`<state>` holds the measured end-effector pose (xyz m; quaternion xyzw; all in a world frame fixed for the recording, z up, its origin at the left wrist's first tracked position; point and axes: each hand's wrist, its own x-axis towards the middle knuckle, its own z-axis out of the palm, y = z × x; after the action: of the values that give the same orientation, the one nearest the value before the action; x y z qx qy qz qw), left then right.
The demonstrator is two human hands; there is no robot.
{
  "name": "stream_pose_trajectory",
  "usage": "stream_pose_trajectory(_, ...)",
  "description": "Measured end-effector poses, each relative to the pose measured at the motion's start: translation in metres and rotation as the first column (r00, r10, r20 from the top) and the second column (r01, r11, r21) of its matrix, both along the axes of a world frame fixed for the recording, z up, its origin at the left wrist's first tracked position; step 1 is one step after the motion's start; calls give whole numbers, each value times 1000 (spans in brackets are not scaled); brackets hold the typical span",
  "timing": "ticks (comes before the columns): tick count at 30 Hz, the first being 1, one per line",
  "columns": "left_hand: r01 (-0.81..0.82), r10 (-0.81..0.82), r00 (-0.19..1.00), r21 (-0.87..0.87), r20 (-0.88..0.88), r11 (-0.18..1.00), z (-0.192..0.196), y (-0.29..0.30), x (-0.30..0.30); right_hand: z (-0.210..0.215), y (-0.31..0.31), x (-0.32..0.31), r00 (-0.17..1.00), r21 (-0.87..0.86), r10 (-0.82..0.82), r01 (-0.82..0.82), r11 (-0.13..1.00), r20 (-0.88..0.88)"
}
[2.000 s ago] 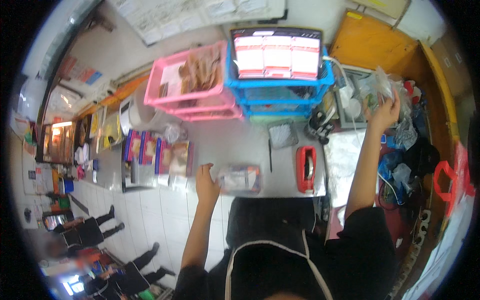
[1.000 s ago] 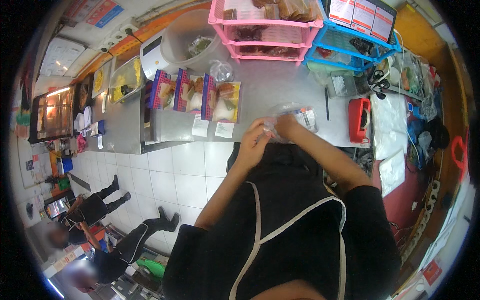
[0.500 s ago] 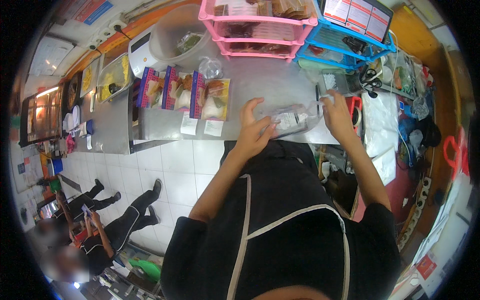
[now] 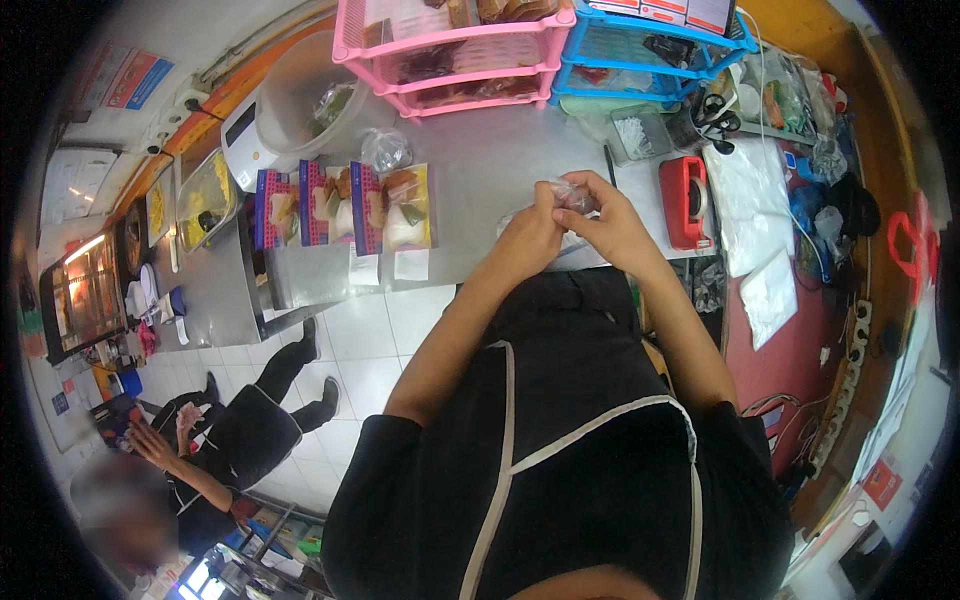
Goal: The person packages food items into plastic bags and boxes, using a stapler to seal the packages. They handle various food items, including bread and snacks, and place them into different containers. The person also writes on a piece of paper and interacts with another person in the background.
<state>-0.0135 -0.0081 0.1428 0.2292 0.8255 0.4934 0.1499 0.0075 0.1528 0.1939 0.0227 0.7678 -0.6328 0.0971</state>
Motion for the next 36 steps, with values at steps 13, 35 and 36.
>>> stream_pose_trajectory(13,-193,21,905,367,424,910,-21,-13,10,-10,6,0,991,45,-107,111,993,-80)
stream_pose_trajectory(35,-75,12,942,174,335,982,-7,-6,4,15,-15,-32,783,697,523,-167,698,-337)
stream_pose_trajectory(36,-129,28,927,246,375,961,-17,-6,1,12,-14,-33,781,632,467,-123,765,-413)
